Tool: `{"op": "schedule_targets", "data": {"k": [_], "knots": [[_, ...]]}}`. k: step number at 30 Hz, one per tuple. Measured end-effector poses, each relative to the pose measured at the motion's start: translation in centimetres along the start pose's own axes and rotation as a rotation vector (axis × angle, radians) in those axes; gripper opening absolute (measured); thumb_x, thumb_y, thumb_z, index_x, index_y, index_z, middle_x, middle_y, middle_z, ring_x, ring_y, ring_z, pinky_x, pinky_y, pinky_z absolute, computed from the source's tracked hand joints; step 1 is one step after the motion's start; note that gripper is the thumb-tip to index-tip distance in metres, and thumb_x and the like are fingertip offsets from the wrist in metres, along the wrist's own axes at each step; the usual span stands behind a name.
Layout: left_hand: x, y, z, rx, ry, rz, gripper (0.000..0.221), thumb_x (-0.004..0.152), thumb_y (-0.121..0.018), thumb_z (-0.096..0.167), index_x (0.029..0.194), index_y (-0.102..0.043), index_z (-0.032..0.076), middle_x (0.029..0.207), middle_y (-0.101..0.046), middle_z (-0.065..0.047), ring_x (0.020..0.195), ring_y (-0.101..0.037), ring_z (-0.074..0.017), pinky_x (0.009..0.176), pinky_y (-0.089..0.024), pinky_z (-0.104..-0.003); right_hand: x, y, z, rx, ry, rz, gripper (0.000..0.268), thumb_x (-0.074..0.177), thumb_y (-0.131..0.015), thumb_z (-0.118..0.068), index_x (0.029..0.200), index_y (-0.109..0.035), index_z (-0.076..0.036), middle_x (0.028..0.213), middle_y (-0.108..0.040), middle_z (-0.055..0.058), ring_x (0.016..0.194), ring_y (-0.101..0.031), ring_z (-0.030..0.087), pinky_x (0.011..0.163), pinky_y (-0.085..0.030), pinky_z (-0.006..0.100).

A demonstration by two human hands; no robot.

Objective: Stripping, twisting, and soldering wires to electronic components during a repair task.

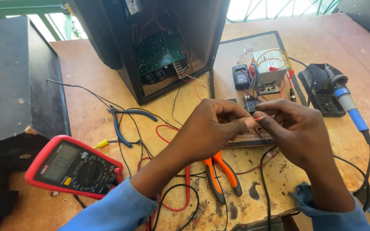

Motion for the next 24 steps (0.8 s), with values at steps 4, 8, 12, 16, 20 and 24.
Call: {"op": "schedule_targets", "data": {"k": [4, 8, 12, 16, 20, 24], "knots": [[0.5, -0.4, -0.1, -0.022, 0.043, 0.026, 0.015, 0.093, -0.071, 0.018, 0.083, -0.074, 0.007, 0.063, -0.065, -0.003, 0.058, -0.057, -0.0085, 0.054, -0.044, -0.025, 0.0, -0.1, 1.8, 0.582, -0.268, -0.103, 0.028, 0.086, -0.077, -0.01, 0.11, -0.077, 0.005, 0.066, -0.066, 0.014, 0.054, -0.058, 0.016, 0.05, -0.045, 0.023], [0.8, -0.2, -0.1, -0.07, 0.074, 0.077, 0.009, 0.093, -0.072, 0.011, 0.088, -0.072, 0.004, 0.068, -0.069, -0.006, 0.06, -0.061, -0.01, 0.058, -0.053, -0.024, 0.4, -0.6, 3.2, 0.739, -0.329, -0.15, 0.027, 0.089, -0.074, -0.008, 0.113, -0.074, 0.004, 0.071, -0.067, 0.011, 0.054, -0.055, 0.013, 0.046, -0.04, 0.02], [1.5, -0.2, -0.7, -0.084, 0.08, 0.092, 0.01, 0.091, -0.073, 0.012, 0.086, -0.069, 0.005, 0.067, -0.069, -0.007, 0.057, -0.062, -0.0109, 0.056, -0.052, -0.025, 0.3, -0.6, 3.3, 0.831, -0.324, -0.173, 0.026, 0.091, -0.07, -0.006, 0.115, -0.069, 0.005, 0.076, -0.066, 0.016, 0.056, -0.054, 0.018, 0.05, -0.042, 0.025], [1.8, -0.5, -0.8, -0.04, 0.075, 0.051, 0.01, 0.086, -0.076, 0.012, 0.081, -0.071, 0.005, 0.067, -0.069, -0.005, 0.058, -0.061, -0.0096, 0.053, -0.05, -0.024, 0.2, -0.7, 3.1, 0.756, -0.325, -0.173, 0.032, 0.089, -0.072, -0.011, 0.117, -0.073, 0.004, 0.072, -0.067, 0.012, 0.055, -0.055, 0.014, 0.047, -0.042, 0.023], [2.1, -0.6, -0.9, 0.008, 0.098, 0.068, 0.01, 0.086, -0.077, 0.014, 0.08, -0.072, 0.006, 0.064, -0.068, -0.003, 0.057, -0.059, -0.0073, 0.053, -0.046, -0.024, 0.0, -0.7, 3.0, 0.736, -0.328, -0.15, 0.027, 0.089, -0.073, -0.01, 0.113, -0.073, 0.004, 0.069, -0.066, 0.012, 0.055, -0.056, 0.015, 0.049, -0.042, 0.022], [2.2, -0.3, -1.4, 0.033, 0.099, 0.035, 0.009, 0.086, -0.077, 0.013, 0.08, -0.073, 0.008, 0.06, -0.064, 0.0, 0.055, -0.054, -0.0053, 0.052, -0.042, -0.025, 0.0, -0.5, 2.3, 0.7, -0.334, -0.154, 0.023, 0.092, -0.07, -0.004, 0.112, -0.073, 0.005, 0.071, -0.066, 0.014, 0.056, -0.054, 0.016, 0.05, -0.042, 0.023]]}}
Point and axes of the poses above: each hand's wrist, its own x-axis towards the middle knuckle, its own y-axis out of the back of the hand, z = x × y, the point moved 2 cm from there along x, towards the middle knuckle
